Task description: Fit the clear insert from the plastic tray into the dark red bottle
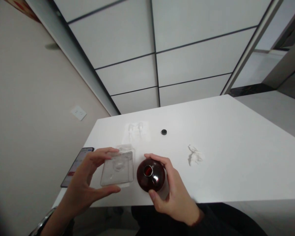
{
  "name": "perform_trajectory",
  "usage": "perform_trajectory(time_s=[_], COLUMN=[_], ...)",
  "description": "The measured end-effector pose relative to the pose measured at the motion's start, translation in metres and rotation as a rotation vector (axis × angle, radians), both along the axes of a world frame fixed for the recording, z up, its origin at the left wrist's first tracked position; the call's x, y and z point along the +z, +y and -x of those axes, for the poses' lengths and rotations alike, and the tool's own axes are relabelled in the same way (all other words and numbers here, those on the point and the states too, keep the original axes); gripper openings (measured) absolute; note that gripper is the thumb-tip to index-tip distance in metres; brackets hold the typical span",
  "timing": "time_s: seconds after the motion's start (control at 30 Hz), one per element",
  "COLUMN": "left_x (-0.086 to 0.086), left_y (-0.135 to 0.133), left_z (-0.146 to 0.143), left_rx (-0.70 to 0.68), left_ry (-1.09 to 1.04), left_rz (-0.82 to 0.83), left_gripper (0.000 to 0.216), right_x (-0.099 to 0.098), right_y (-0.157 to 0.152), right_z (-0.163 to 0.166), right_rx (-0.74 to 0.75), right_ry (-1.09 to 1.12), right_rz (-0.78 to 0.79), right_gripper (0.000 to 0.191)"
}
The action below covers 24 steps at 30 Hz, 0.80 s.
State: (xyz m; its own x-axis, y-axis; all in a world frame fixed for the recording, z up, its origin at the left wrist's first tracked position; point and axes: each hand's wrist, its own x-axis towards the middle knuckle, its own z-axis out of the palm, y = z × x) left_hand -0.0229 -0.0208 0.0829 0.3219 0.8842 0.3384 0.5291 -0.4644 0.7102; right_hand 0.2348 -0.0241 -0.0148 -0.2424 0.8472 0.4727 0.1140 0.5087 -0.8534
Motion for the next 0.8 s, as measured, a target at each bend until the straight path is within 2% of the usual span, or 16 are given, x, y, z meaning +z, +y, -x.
perform_trajectory(time_s=[0.13, 0.43, 0.6, 0.8], left_x=[0.002, 0.022, 0.031, 0.043], left_y=[0.001, 0.009, 0.014, 0.019], left_z=[0.002, 0.003, 0.001, -0.002], left_rx=[-0.040, -0.133, -0.201, -0.262], left_ry=[0.087, 0.217, 0.227, 0.279], left_rz=[-0.037, -0.204, -0.195, -0.195], left_gripper=[0.044, 0.040, 0.041, 0.044], right_x=[-0.001, -0.006, -0.012, -0.007], right_y=[0.000, 0.002, 0.001, 0.001], right_z=[0.002, 0.003, 0.007, 0.005], right_rx=[0.042, 0.087, 0.061, 0.075], right_ry=[0.008, 0.011, 0.074, 0.046], right_rz=[0.024, 0.080, 0.077, 0.089], right_gripper=[0.062, 0.075, 0.077, 0.079])
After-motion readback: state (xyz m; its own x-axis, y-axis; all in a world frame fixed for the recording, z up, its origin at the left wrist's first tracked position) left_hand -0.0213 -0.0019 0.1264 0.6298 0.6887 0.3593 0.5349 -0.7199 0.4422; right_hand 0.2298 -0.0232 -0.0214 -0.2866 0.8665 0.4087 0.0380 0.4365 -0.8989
